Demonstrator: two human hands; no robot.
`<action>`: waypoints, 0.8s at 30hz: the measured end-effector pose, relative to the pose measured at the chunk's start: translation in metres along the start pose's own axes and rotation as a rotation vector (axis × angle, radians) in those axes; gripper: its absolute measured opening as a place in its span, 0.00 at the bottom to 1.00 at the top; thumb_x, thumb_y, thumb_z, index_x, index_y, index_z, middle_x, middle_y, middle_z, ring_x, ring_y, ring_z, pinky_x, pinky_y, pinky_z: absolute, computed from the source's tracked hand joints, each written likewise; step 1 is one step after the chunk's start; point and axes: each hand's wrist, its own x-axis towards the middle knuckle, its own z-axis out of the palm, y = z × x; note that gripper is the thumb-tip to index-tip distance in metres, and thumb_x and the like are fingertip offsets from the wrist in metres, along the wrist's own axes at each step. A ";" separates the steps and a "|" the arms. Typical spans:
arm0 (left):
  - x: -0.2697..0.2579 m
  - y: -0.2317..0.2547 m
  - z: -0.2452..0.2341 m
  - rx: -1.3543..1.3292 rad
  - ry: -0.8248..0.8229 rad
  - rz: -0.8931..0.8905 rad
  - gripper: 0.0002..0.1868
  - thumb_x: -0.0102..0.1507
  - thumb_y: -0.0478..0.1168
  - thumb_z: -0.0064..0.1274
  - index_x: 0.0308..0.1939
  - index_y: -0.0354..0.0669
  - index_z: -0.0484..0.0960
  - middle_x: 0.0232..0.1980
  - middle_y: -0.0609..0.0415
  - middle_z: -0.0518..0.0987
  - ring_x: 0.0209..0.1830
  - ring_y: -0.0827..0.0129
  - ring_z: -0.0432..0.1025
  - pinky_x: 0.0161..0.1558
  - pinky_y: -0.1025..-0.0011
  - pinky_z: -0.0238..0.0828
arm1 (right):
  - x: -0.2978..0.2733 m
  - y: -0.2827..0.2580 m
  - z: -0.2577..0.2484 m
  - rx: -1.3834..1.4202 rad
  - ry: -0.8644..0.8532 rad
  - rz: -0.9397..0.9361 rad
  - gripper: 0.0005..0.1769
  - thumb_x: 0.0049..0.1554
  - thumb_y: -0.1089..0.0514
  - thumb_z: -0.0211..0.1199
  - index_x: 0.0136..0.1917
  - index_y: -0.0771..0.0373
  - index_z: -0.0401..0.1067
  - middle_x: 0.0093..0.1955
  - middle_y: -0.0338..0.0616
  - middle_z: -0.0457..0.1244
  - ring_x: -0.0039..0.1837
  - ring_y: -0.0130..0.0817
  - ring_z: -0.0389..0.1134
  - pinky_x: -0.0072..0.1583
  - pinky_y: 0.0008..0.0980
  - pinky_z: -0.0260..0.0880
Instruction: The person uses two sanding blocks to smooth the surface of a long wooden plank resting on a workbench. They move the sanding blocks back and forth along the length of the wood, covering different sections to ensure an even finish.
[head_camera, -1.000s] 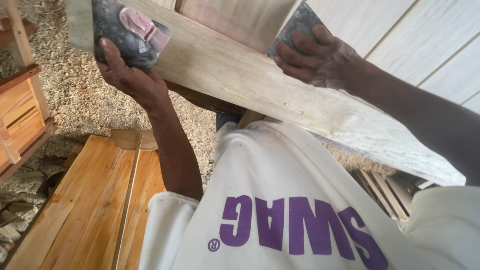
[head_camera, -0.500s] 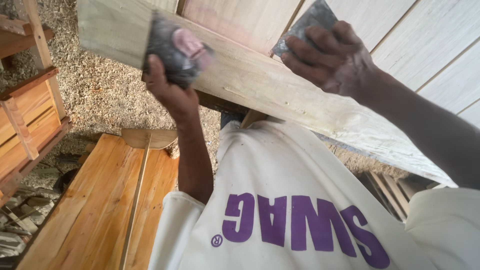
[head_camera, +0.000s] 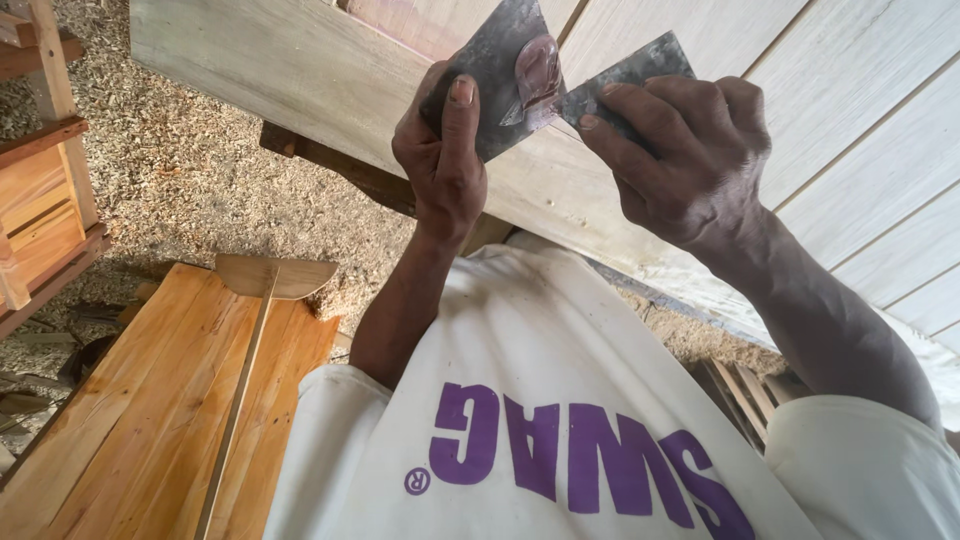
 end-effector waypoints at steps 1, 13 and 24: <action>0.000 0.002 0.002 0.010 -0.017 0.008 0.13 0.77 0.41 0.47 0.44 0.34 0.80 0.29 0.65 0.71 0.27 0.85 0.58 0.30 0.81 0.53 | 0.000 0.001 -0.002 -0.003 0.009 -0.006 0.06 0.61 0.57 0.75 0.52 0.48 0.81 0.57 0.30 0.68 0.57 0.28 0.65 0.57 0.33 0.57; -0.005 -0.010 0.013 0.081 -0.115 0.080 0.15 0.78 0.42 0.42 0.43 0.37 0.78 0.31 0.60 0.71 0.27 0.80 0.60 0.30 0.79 0.56 | -0.016 0.002 0.010 0.051 -0.047 -0.031 0.09 0.63 0.60 0.70 0.55 0.48 0.79 0.57 0.28 0.67 0.57 0.25 0.66 0.58 0.34 0.56; 0.011 -0.027 -0.065 0.023 0.316 -0.038 0.25 0.65 0.56 0.59 0.44 0.32 0.83 0.42 0.45 0.82 0.38 0.61 0.83 0.40 0.61 0.88 | -0.065 0.023 0.067 -0.077 -0.441 -0.173 0.21 0.61 0.47 0.68 0.67 0.38 0.72 0.66 0.27 0.62 0.67 0.29 0.59 0.67 0.39 0.58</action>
